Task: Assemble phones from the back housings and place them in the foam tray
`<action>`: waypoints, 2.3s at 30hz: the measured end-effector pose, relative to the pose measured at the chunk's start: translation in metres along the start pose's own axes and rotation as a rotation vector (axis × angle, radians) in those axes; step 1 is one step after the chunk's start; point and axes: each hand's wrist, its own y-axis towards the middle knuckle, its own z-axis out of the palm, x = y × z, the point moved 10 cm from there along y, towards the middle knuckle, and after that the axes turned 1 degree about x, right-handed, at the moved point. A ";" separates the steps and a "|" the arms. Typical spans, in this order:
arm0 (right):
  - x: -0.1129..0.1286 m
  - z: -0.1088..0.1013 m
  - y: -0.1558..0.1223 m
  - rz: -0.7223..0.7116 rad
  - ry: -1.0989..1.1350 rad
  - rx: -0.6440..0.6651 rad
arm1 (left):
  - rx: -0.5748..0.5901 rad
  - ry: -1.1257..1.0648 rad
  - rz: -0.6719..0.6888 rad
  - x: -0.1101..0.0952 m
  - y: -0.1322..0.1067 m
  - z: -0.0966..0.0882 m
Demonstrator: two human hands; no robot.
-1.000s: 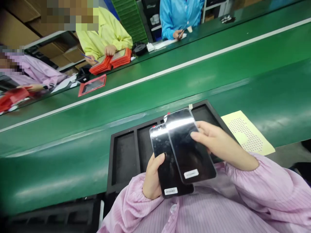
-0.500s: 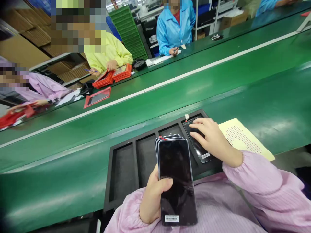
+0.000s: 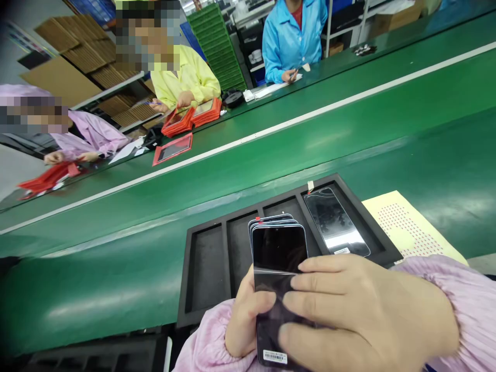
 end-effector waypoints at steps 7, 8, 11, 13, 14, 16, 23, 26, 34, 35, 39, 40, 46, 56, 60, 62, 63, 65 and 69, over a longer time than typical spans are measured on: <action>0.014 0.037 0.003 -0.325 -0.180 0.249 | -0.125 0.030 0.116 -0.022 0.007 -0.009; 0.004 0.033 0.004 -0.274 -0.221 0.183 | -0.137 -0.020 0.108 -0.020 0.009 -0.011; -0.018 0.027 0.008 -0.172 -0.339 0.018 | -0.178 -0.122 0.070 -0.010 0.011 -0.017; -0.028 0.025 0.013 -0.103 -0.395 -0.069 | -0.200 -0.135 0.061 -0.006 0.011 -0.021; -0.033 0.023 0.016 -0.052 -0.411 -0.118 | -0.202 -0.138 0.055 -0.004 0.011 -0.022; -0.043 0.019 0.018 0.075 -0.416 -0.224 | -0.203 -0.136 0.044 -0.002 0.011 -0.024; -0.114 0.062 -0.019 0.868 0.378 -0.158 | -0.292 -0.225 0.130 -0.010 0.008 -0.039; -0.119 0.085 -0.030 1.032 0.632 0.000 | -0.336 -0.230 0.142 -0.012 0.005 -0.048; -0.173 0.056 -0.068 1.190 0.518 -0.290 | -0.469 -0.159 0.123 -0.018 -0.015 -0.081; -0.176 0.063 -0.067 1.167 0.474 -0.233 | -0.456 -0.140 0.122 -0.018 -0.016 -0.079; -0.159 0.049 -0.038 0.848 0.105 -0.261 | -0.368 -0.021 0.086 -0.013 -0.016 -0.062; -0.145 0.039 -0.026 0.731 0.030 -0.305 | -0.343 0.006 0.074 -0.011 -0.016 -0.057; -0.062 0.013 0.036 0.192 -0.120 -0.283 | -0.224 0.145 0.033 -0.003 -0.014 -0.045; 0.031 0.025 0.007 -0.346 -0.343 -0.146 | -0.201 -0.001 0.062 -0.017 -0.019 -0.035; 0.036 0.040 0.017 -0.377 -0.161 0.179 | -0.232 0.020 0.083 -0.027 -0.014 -0.037; 0.034 0.045 0.020 -0.412 -0.116 0.241 | -0.265 0.027 0.091 -0.031 -0.011 -0.040; 0.029 0.048 0.021 -0.402 -0.109 0.252 | -0.279 0.017 0.085 -0.031 -0.010 -0.042; 0.015 0.053 0.022 -0.359 -0.124 0.234 | -0.291 -0.025 0.063 -0.029 -0.006 -0.045; -0.009 0.056 0.028 -0.309 -0.208 0.105 | -0.274 -0.105 0.061 -0.027 -0.003 -0.047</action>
